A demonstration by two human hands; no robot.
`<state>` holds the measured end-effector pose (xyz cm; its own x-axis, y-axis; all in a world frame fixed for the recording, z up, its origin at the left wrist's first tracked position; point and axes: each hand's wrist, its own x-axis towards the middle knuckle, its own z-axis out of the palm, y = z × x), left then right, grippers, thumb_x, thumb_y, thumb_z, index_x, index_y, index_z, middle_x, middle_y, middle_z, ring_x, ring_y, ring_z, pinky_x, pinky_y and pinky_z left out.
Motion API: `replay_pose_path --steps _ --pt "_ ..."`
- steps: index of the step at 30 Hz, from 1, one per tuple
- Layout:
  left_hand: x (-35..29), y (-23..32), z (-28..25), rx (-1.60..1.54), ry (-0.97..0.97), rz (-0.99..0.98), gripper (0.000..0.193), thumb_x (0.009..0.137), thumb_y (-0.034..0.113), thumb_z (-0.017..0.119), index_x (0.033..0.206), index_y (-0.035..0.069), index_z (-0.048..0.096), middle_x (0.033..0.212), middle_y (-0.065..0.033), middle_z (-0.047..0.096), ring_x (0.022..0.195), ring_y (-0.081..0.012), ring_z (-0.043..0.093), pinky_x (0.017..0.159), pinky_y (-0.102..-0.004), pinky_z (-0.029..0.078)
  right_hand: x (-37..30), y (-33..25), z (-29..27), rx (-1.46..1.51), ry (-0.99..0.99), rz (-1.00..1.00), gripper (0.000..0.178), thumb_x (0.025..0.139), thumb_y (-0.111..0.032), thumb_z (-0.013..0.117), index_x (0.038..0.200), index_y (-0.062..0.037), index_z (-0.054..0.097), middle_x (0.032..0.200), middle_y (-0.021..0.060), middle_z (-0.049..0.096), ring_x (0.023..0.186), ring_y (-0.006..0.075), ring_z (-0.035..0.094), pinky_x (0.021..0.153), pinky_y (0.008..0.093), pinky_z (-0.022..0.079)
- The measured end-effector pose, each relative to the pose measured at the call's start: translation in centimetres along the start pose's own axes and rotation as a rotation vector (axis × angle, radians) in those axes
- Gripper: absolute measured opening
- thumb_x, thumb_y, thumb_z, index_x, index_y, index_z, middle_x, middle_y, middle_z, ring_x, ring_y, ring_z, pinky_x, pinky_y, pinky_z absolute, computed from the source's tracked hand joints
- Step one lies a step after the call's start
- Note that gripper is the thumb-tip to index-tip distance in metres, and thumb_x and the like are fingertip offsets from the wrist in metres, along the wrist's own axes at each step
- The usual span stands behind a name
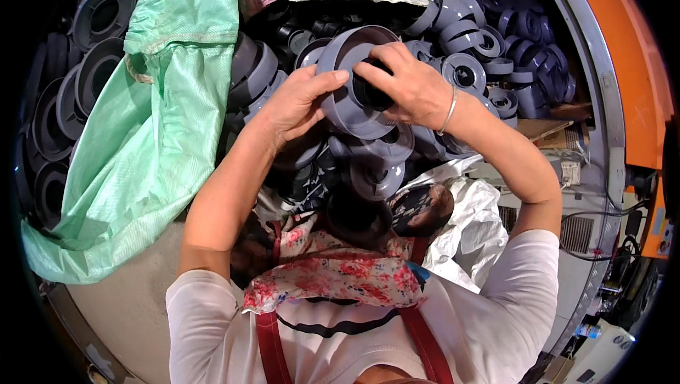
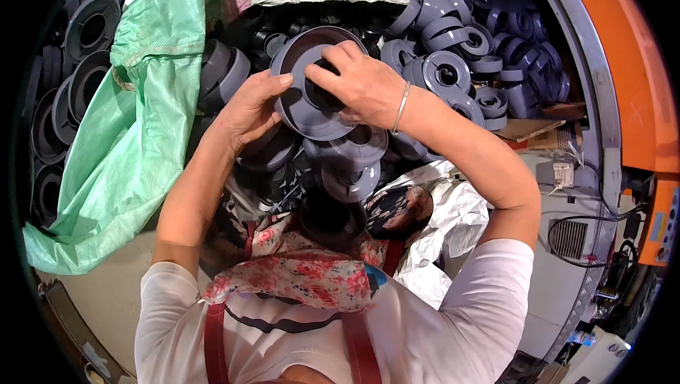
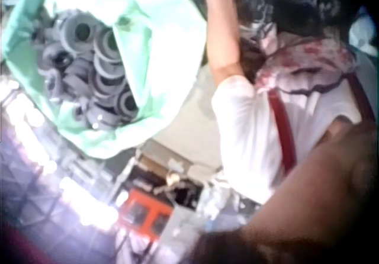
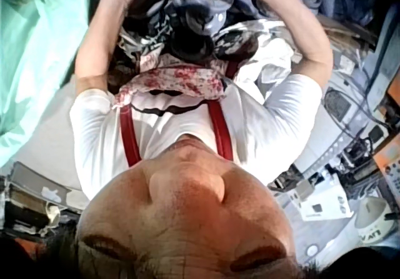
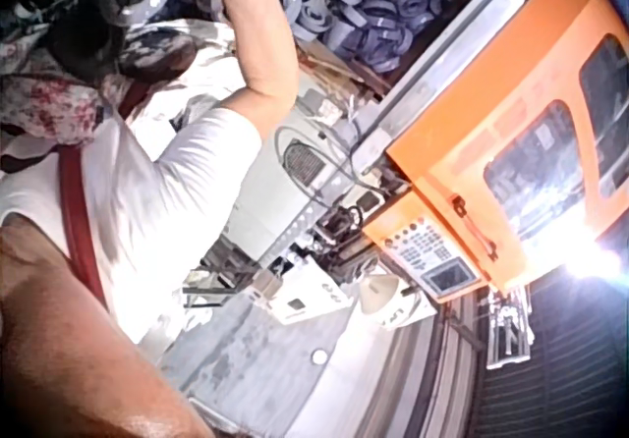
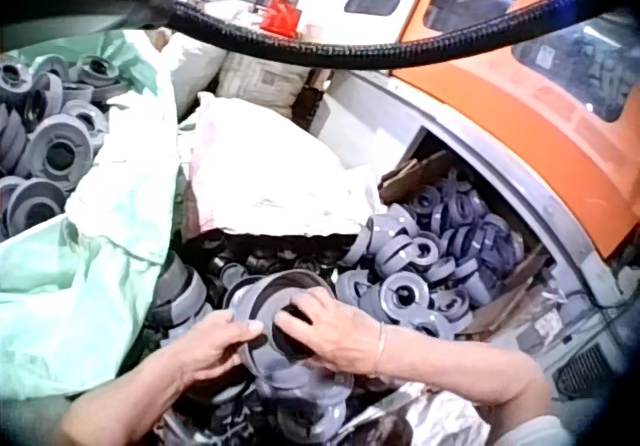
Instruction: The person picks up a gray plastic base and a black ring from separate bags, aligns the ring inside the base, and presses it into place.
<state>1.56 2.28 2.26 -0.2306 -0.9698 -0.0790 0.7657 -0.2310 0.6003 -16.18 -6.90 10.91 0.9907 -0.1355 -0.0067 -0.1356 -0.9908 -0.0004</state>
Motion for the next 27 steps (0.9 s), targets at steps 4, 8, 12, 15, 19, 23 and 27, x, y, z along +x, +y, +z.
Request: replay_pose_path --steps 4,8,12,15,19,23,27 --pt "-0.5 -0.7 0.8 0.028 0.025 0.064 0.038 0.083 0.015 0.062 0.115 -0.001 0.048 0.105 -0.0084 0.058 0.092 -0.0161 0.059 0.081 -0.0311 0.05 -0.2 -0.7 1.2 0.327 0.195 0.355 0.085 0.057 -0.026 0.08 0.127 -0.0018 0.038 0.113 0.0208 0.051 0.105 0.0354 0.049 0.09 0.0359 0.043" --pt "-0.5 -1.3 1.0 0.147 0.049 0.149 0.04 0.08 0.015 0.067 0.112 -0.001 0.05 0.102 -0.0073 0.058 0.091 -0.0137 0.057 0.082 -0.0289 0.047 -0.1 -0.4 1.6 0.833 0.114 0.772 0.094 0.059 -0.047 0.08 0.122 0.0108 0.041 0.107 0.0212 0.059 0.1 0.025 0.058 0.086 0.0319 0.045" --pt "-0.6 -1.5 1.1 0.336 0.092 0.164 0.041 0.078 0.017 0.069 0.109 -0.001 0.051 0.1 -0.0058 0.058 0.087 -0.0114 0.056 0.079 -0.0261 0.047 -0.7 -0.3 3.6 0.868 0.25 0.812 0.087 0.06 -0.041 0.08 0.12 0.0098 0.043 0.1 0.0207 0.061 0.093 0.0254 0.061 0.081 0.0328 0.047" --pt "-0.2 -2.1 0.6 0.309 0.087 0.155 0.039 0.079 0.017 0.068 0.109 -0.002 0.051 0.099 -0.0063 0.058 0.086 -0.0115 0.057 0.078 -0.0262 0.047 -0.3 -1.9 3.8 0.597 0.314 0.783 0.073 0.06 -0.031 0.076 0.115 0.0058 0.045 0.095 0.0229 0.061 0.086 0.0314 0.062 0.078 0.0344 0.049" --pt "-0.6 -1.4 1.2 0.117 0.053 0.091 0.04 0.079 0.016 0.067 0.11 -0.003 0.049 0.1 -0.0078 0.058 0.088 -0.013 0.057 0.08 -0.028 0.048 -0.3 -1.9 2.5 0.54 0.219 0.677 0.068 0.061 -0.032 0.076 0.109 0.0065 0.048 0.091 0.0245 0.061 0.081 0.0329 0.063 0.075 0.0357 0.05" --pt "-0.3 -2.0 0.6 0.333 0.076 0.148 0.043 0.079 0.016 0.068 0.112 -0.003 0.048 0.101 -0.008 0.058 0.09 -0.0144 0.058 0.082 -0.0297 0.048 0.1 -1.3 2.7 1.288 0.225 1.115 0.064 0.07 -0.043 0.07 0.097 0.013 0.052 0.08 0.0243 0.062 0.057 0.0283 0.063 0.057 0.0344 0.053" --pt "0.0 -2.3 1.3 0.172 0.115 0.204 0.044 0.078 0.017 0.069 0.112 -0.002 0.048 0.101 -0.0071 0.058 0.089 -0.013 0.057 0.081 -0.0283 0.047 -1.6 0.0 3.4 1.102 0.034 0.963 0.076 0.077 -0.057 0.059 0.085 0.0179 0.053 0.066 0.0201 0.061 0.046 0.0229 0.059 0.045 0.0301 0.051"
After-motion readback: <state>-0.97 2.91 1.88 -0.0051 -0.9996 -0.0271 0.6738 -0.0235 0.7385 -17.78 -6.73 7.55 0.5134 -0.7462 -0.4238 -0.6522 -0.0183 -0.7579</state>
